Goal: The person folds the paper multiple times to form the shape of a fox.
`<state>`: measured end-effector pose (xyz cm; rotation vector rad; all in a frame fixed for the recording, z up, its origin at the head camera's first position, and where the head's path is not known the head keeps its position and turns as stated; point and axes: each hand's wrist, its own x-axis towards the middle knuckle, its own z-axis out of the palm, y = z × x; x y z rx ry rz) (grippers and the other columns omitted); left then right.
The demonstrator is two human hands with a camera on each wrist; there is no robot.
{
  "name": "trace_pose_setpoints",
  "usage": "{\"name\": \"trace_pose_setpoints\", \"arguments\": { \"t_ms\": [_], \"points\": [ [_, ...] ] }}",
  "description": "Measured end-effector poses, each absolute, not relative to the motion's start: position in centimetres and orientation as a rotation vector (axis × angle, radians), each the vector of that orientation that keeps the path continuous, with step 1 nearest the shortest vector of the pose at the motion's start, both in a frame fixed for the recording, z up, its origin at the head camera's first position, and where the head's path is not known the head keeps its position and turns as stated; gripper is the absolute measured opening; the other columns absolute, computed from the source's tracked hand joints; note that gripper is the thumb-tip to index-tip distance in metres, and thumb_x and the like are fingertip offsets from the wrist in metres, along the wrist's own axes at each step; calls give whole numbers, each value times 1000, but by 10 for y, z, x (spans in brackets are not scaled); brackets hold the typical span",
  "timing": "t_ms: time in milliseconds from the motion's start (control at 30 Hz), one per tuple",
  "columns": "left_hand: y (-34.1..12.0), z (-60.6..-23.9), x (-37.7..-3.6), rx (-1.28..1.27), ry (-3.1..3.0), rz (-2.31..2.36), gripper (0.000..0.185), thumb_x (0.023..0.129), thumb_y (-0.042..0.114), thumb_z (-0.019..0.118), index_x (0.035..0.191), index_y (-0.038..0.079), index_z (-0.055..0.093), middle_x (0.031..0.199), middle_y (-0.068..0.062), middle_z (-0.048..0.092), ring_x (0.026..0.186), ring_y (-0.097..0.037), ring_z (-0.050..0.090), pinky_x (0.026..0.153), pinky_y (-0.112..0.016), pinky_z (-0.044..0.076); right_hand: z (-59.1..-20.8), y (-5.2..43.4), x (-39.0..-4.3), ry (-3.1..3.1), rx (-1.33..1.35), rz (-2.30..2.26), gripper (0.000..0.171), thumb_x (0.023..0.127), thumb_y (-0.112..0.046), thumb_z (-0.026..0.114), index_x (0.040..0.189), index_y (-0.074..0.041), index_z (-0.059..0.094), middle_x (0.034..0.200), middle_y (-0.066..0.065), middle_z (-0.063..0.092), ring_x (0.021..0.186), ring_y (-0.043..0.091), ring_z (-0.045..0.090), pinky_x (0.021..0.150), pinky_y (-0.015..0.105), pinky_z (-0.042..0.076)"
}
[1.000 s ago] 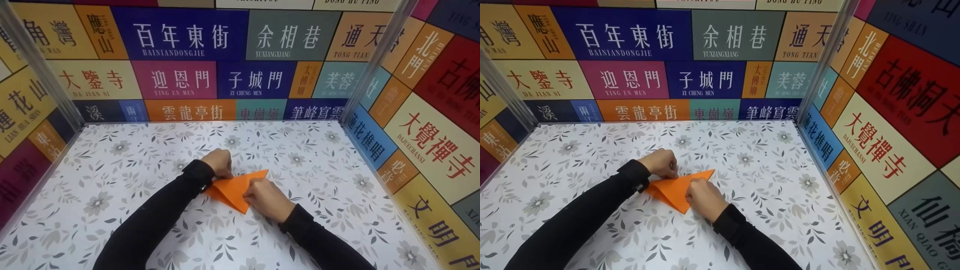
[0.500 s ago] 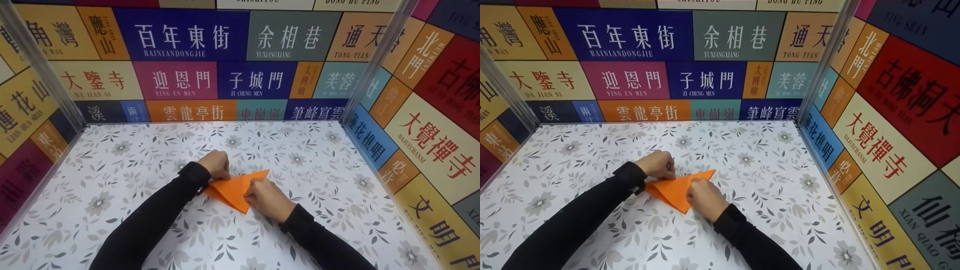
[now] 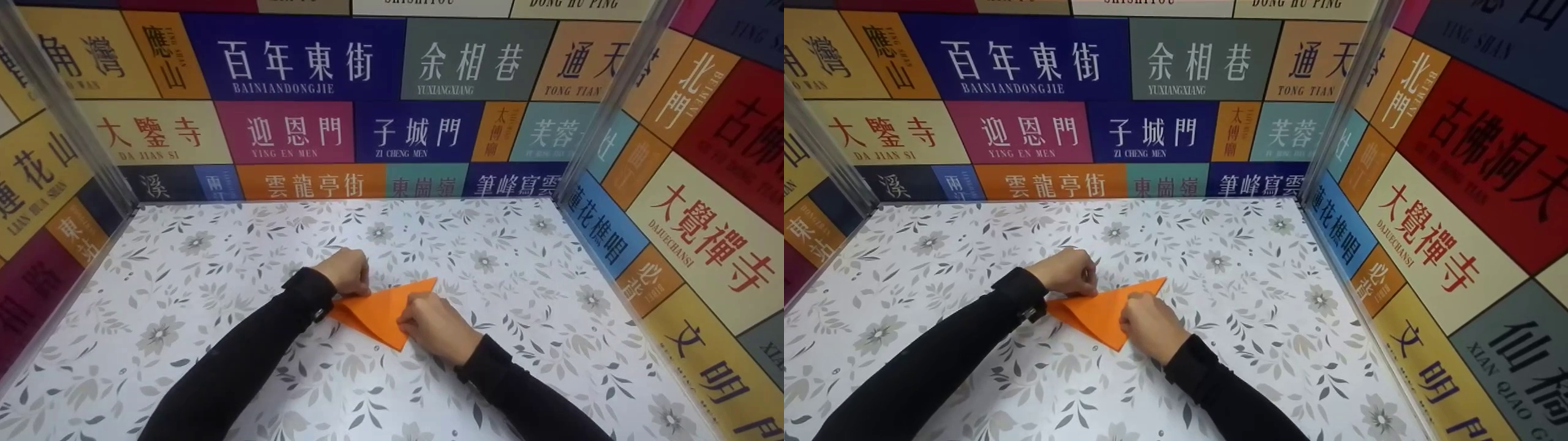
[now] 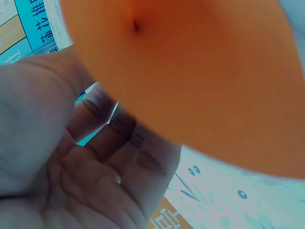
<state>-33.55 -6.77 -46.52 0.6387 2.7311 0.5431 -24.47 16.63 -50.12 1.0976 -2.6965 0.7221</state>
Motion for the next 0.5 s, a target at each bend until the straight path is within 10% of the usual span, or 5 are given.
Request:
{"name": "trace_pose_setpoints", "arguments": {
  "t_ms": [500],
  "points": [
    [-87,-473,-329,620,2773,657,14,79,16,88,79,11,76,71,2,67,68,-17,60,69,-32,50,-501,167,-244,-2718,1090,723,13,85,-6,80,96,-13,83,84,-4,61,79,12,62,71,26,54]
  ]
}}
